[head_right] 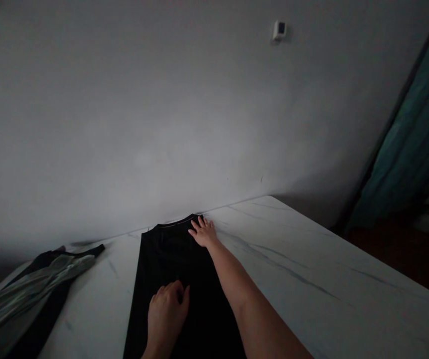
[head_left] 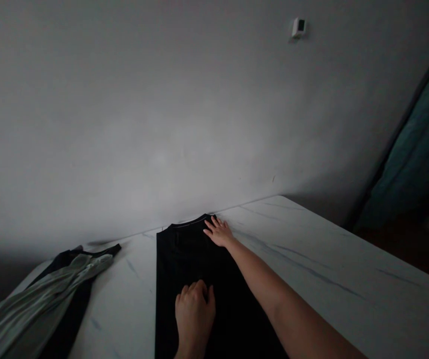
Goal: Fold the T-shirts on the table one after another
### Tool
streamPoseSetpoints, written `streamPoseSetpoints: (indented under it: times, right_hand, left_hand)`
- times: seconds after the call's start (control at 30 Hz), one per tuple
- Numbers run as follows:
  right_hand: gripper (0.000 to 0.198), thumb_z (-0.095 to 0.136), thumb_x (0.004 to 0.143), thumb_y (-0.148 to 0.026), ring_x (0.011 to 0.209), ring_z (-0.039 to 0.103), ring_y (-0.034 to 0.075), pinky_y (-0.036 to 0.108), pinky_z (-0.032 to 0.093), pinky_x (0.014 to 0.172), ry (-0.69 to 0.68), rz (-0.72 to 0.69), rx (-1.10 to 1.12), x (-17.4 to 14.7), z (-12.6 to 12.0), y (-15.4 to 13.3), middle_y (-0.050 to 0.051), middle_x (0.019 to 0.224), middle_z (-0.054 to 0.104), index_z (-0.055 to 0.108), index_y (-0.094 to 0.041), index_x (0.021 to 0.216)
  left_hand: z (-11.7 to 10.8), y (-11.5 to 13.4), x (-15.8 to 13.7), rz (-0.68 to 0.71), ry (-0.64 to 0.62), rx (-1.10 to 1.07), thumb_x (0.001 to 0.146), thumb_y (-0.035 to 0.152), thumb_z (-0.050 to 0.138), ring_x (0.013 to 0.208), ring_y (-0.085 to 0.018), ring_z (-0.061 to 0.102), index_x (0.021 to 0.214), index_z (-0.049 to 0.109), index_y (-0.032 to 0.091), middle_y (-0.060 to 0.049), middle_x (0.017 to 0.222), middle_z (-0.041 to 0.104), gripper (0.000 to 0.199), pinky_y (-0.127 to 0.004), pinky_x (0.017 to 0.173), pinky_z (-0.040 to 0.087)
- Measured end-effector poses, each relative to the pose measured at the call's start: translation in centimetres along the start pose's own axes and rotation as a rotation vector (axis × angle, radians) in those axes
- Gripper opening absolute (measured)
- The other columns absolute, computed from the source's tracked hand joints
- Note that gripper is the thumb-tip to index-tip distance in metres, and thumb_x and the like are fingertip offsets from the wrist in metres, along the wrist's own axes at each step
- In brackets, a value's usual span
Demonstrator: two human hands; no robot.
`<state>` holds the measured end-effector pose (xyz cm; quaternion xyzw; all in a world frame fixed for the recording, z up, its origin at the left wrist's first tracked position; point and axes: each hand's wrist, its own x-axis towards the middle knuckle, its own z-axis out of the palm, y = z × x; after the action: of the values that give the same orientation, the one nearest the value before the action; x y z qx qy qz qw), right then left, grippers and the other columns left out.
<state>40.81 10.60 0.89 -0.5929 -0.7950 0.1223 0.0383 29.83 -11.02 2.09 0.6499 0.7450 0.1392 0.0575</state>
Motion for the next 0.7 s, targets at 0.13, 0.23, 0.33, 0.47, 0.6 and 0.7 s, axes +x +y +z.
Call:
streamPoseSetpoints:
  times: [0.13, 0.23, 0.33, 0.47, 0.6, 0.7]
  right_hand:
    - [0.063, 0.017, 0.099, -0.056, 0.147, 0.01, 0.028, 0.053, 0.005, 0.117, 0.068, 0.028, -0.008, 1.0, 0.4, -0.8, 0.009, 0.161, 0.013, 0.023, -0.026, 0.153]
    - [0.058, 0.021, 0.1, -0.047, 0.146, 0.017, 0.027, 0.049, 0.008, 0.117, 0.232, -0.086, -0.002, 1.2, 0.7, -1.3, 0.012, 0.158, 0.023, 0.034, -0.019, 0.15]
    - [0.053, 0.024, 0.101, -0.039, 0.144, 0.024, 0.026, 0.043, 0.017, 0.117, 0.248, -0.208, 0.017, 1.4, 0.9, -1.2, 0.013, 0.155, 0.031, 0.041, -0.016, 0.146]
    - [0.054, 0.025, 0.101, -0.035, 0.144, 0.025, 0.027, 0.041, 0.021, 0.116, 0.167, -0.23, 0.035, 1.6, 1.5, -0.5, 0.016, 0.155, 0.028, 0.039, -0.01, 0.146]
    - [0.055, 0.025, 0.101, -0.042, 0.145, 0.022, 0.028, 0.044, 0.018, 0.117, 0.197, -0.201, 0.04, 1.5, 2.2, -0.2, 0.013, 0.157, 0.024, 0.036, -0.016, 0.148]
    - [0.056, 0.023, 0.1, -0.048, 0.145, 0.02, 0.028, 0.047, 0.015, 0.117, 0.209, -0.156, 0.052, 1.4, 2.3, -0.3, 0.009, 0.159, 0.02, 0.035, -0.024, 0.149]
  left_hand:
    - [-2.6, -2.2, 1.5, -0.135, -0.029, -0.121, 0.094, 0.042, 0.039, 0.069, -0.021, 0.067, 0.074, 0.059, 0.022, -0.003, 0.071, 0.069, 0.034, -0.03, 0.057, 0.033]
    - [-5.1, -5.1, 4.2, -0.183, 0.006, -0.221, 0.094, 0.041, 0.04, 0.073, -0.019, 0.067, 0.08, 0.057, 0.023, -0.001, 0.073, 0.068, 0.028, -0.027, 0.06, 0.037]
    - [-6.0, -7.2, 7.8, -0.153, 0.076, -0.191, 0.089, 0.036, 0.049, 0.089, -0.02, 0.066, 0.097, 0.057, 0.022, -0.004, 0.09, 0.069, 0.018, -0.027, 0.075, 0.044]
    - [-4.2, -8.3, 11.7, -0.18, 0.032, -0.129, 0.079, 0.037, 0.062, 0.111, -0.025, 0.061, 0.114, 0.054, 0.017, -0.012, 0.115, 0.067, 0.041, -0.033, 0.091, 0.044]
    - [-2.0, -9.4, 13.3, -0.281, -0.09, -0.224, 0.073, 0.039, 0.067, 0.109, -0.027, 0.063, 0.113, 0.057, 0.016, -0.013, 0.115, 0.068, 0.047, -0.033, 0.089, 0.046]
    - [-1.4, -10.3, 13.6, -0.303, -0.052, -0.333, 0.07, 0.039, 0.069, 0.108, -0.03, 0.064, 0.104, 0.062, 0.015, -0.015, 0.109, 0.07, 0.042, -0.034, 0.088, 0.047]
